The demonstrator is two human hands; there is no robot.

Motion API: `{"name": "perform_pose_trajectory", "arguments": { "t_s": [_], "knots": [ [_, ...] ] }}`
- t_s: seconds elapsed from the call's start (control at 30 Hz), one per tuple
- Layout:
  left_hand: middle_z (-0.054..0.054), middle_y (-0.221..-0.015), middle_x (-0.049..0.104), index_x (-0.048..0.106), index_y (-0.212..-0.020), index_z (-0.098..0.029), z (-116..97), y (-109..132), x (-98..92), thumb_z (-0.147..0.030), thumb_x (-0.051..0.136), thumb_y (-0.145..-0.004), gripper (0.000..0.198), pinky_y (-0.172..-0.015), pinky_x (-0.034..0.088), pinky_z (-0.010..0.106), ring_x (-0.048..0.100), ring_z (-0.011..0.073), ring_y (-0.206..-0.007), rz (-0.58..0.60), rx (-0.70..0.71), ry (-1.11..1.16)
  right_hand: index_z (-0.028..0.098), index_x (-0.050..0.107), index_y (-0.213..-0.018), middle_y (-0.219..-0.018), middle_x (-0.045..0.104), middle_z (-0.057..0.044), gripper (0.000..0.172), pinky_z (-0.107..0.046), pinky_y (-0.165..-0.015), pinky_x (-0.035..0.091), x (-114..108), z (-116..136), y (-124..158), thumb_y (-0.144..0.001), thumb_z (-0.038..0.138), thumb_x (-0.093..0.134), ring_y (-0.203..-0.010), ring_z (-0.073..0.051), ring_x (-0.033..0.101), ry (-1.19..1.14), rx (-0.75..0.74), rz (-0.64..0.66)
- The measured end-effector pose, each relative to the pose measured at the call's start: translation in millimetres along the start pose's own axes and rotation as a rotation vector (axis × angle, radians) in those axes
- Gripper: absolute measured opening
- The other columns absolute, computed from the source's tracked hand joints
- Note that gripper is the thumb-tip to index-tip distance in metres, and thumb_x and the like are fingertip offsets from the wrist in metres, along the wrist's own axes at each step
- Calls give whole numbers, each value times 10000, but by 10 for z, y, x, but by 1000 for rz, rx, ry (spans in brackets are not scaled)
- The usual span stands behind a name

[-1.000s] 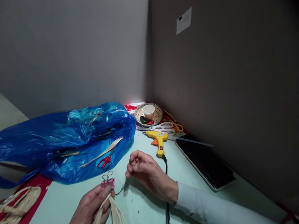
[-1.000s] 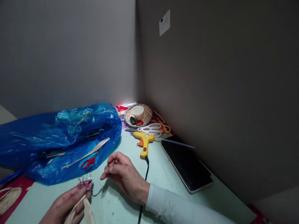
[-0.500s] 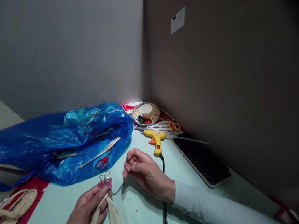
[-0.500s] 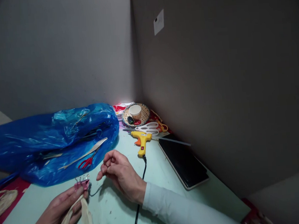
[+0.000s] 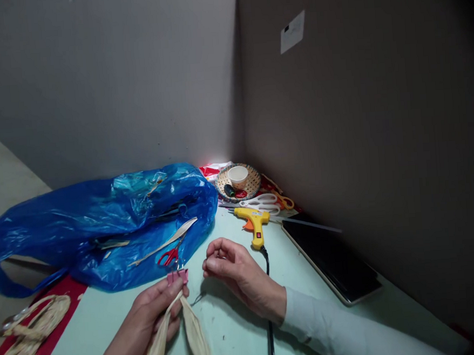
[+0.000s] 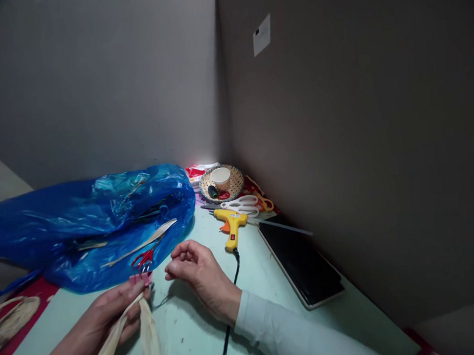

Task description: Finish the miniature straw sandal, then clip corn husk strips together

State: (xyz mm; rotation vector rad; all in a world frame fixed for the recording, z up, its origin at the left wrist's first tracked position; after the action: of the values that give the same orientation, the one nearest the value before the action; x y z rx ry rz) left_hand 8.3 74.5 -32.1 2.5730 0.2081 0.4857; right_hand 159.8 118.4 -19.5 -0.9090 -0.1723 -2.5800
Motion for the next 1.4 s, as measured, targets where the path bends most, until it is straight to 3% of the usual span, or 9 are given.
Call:
{"name": "perform_pose_trajectory", "arguments": {
  "t_s": [0.17,0.37,0.6,0.77,0.87,1.0,1.1,1.4],
  "knots": [
    [-66,-526,488,711,-726,-135,-134,-206,181,-299,879,-671,241,-422,382,107,399,23,-409,128,60,-55,161,594,-834,-755,586,29,349,-238,-682,376,-105,34,-45,-651,282,865,-690,-116,534,82,-36,-72],
    [-68,-516,487,694,-725,-151,-86,-486,136,-350,864,-671,267,-395,321,118,340,27,-397,142,102,-85,165,595,-844,-760,575,22,331,-233,-671,352,-228,33,-100,-680,289,854,-707,-115,482,171,-63,-125],
    [-70,-484,462,668,-690,-150,12,-534,121,-432,859,-655,342,-380,207,138,298,32,-398,169,96,-107,161,579,-869,-746,580,30,337,-223,-651,346,-227,-66,-127,-711,301,843,-684,-101,484,225,-37,-103],
    [-71,-482,470,716,-777,-141,31,-481,154,-448,828,-697,336,-378,180,137,306,28,-388,169,67,-120,157,580,-871,-791,650,-6,369,-246,-721,413,-180,-58,-131,-689,315,861,-745,-129,574,254,-20,-83],
    [-61,-517,545,738,-841,-150,16,-417,217,-389,862,-660,324,-406,279,137,409,44,-414,184,73,-76,159,595,-854,-773,651,3,364,-247,-721,429,-173,-39,-127,-667,304,873,-728,-127,579,278,-27,-77],
    [7,-654,714,754,-931,-157,3,-359,288,-292,903,-580,405,-620,496,241,635,155,-596,186,91,-27,169,619,-821,-779,646,7,324,-256,-719,443,-165,-27,-133,-674,328,861,-728,-134,582,319,-56,-73],
    [12,-650,734,760,-928,-154,0,-346,285,-258,912,-552,419,-650,508,268,654,177,-606,165,104,-22,175,637,-787,-775,639,11,257,-264,-730,444,-148,-3,-137,-713,334,824,-740,-141,581,375,-99,-66],
    [-37,-541,651,750,-841,-154,13,-341,244,-307,908,-588,335,-531,434,174,591,107,-533,123,97,-28,183,694,-770,-780,674,-1,65,-284,-736,445,-149,103,-97,-785,225,742,-766,-170,600,623,-214,-116]
  ]
}}
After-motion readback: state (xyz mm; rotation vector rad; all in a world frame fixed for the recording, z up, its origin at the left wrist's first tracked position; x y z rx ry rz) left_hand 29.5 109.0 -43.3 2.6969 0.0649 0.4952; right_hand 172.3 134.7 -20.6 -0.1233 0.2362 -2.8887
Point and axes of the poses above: each hand's wrist, its own y-axis away from the middle knuckle, its own x-axis out of the palm, z = x × y, the point moved 6 cm from there along -y, towards the middle knuckle
